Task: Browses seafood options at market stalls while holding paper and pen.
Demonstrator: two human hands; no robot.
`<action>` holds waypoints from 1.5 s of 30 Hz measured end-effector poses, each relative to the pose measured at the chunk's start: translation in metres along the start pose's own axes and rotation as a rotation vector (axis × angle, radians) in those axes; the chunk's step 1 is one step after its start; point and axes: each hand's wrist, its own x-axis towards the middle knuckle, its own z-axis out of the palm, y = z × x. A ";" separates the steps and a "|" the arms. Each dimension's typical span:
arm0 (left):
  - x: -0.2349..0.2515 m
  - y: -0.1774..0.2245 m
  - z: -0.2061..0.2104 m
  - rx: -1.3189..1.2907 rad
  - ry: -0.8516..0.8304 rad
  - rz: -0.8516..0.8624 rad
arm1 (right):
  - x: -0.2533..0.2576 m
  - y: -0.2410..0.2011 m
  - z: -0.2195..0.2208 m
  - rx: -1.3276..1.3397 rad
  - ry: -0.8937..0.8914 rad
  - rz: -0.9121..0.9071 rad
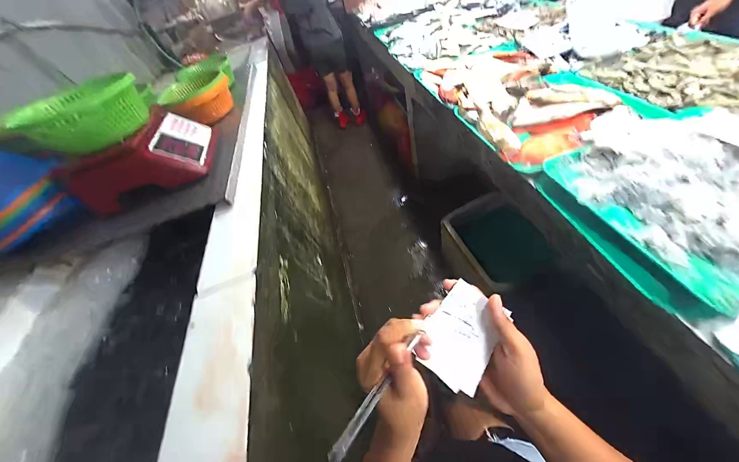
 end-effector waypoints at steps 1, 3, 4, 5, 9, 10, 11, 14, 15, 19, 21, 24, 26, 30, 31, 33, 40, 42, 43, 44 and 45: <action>0.039 -0.022 -0.004 0.009 -0.023 -0.018 | 0.042 -0.005 -0.003 -0.040 0.024 -0.010; 0.107 -0.063 -0.011 0.071 -0.076 -0.152 | 0.122 -0.012 -0.006 -0.151 0.076 -0.037; 0.136 -0.083 -0.011 0.091 -0.128 -0.244 | 0.160 -0.013 -0.007 -0.226 0.088 -0.058; 0.160 -0.104 -0.010 0.082 -0.190 -0.337 | 0.198 -0.012 -0.010 -0.313 0.088 -0.083; 0.239 -0.198 0.009 -0.071 -0.089 -0.591 | 0.352 0.011 -0.033 -0.576 0.048 -0.162; 0.260 -0.228 0.012 -0.078 -0.008 -0.574 | 0.390 0.020 -0.043 -0.631 0.052 -0.178; 0.285 -0.259 0.012 -0.073 0.066 -0.548 | 0.427 0.030 -0.054 -0.711 0.061 -0.209; 0.374 -0.345 0.009 -0.061 0.194 -0.478 | 0.537 0.055 -0.078 -1.030 0.107 -0.389; 0.408 -0.371 0.012 -0.065 0.201 -0.461 | 0.576 0.058 -0.082 -1.116 0.125 -0.462; 0.522 -0.460 0.034 -0.125 0.201 -0.484 | 0.714 0.047 -0.095 -1.189 0.210 -0.549; 0.569 -0.504 0.044 -0.128 0.217 -0.510 | 0.775 0.040 -0.114 -1.188 0.303 -0.571; 0.644 -0.577 0.048 -0.074 0.222 -0.546 | 0.868 0.034 -0.162 -1.199 0.430 -0.623; 0.696 -0.630 0.049 -0.056 0.174 -0.515 | 0.936 0.034 -0.194 -1.212 0.452 -0.596; 0.802 -0.726 0.061 0.099 -0.002 -0.284 | 1.085 0.041 -0.220 -1.121 0.315 -0.502; 0.831 -0.747 0.062 0.167 -0.038 -0.246 | 1.124 0.043 -0.219 -1.057 0.263 -0.465; 0.883 -0.786 0.057 0.273 -0.107 -0.202 | 1.192 0.047 -0.215 -0.917 0.167 -0.368; 1.057 -0.942 0.023 0.282 -0.312 -0.231 | 1.405 0.057 -0.274 -1.006 -0.174 -0.183; 1.106 -0.993 0.030 0.323 -0.378 -0.218 | 1.458 0.063 -0.285 -0.976 -0.183 -0.130; 1.133 -1.018 0.036 0.331 -0.412 -0.212 | 1.485 0.064 -0.287 -0.977 -0.179 -0.114; 1.160 -1.043 0.044 0.328 -0.438 -0.203 | 1.513 0.065 -0.288 -0.977 -0.165 -0.090; 1.187 -1.066 0.052 0.323 -0.452 -0.192 | 1.540 0.065 -0.289 -0.979 -0.136 -0.061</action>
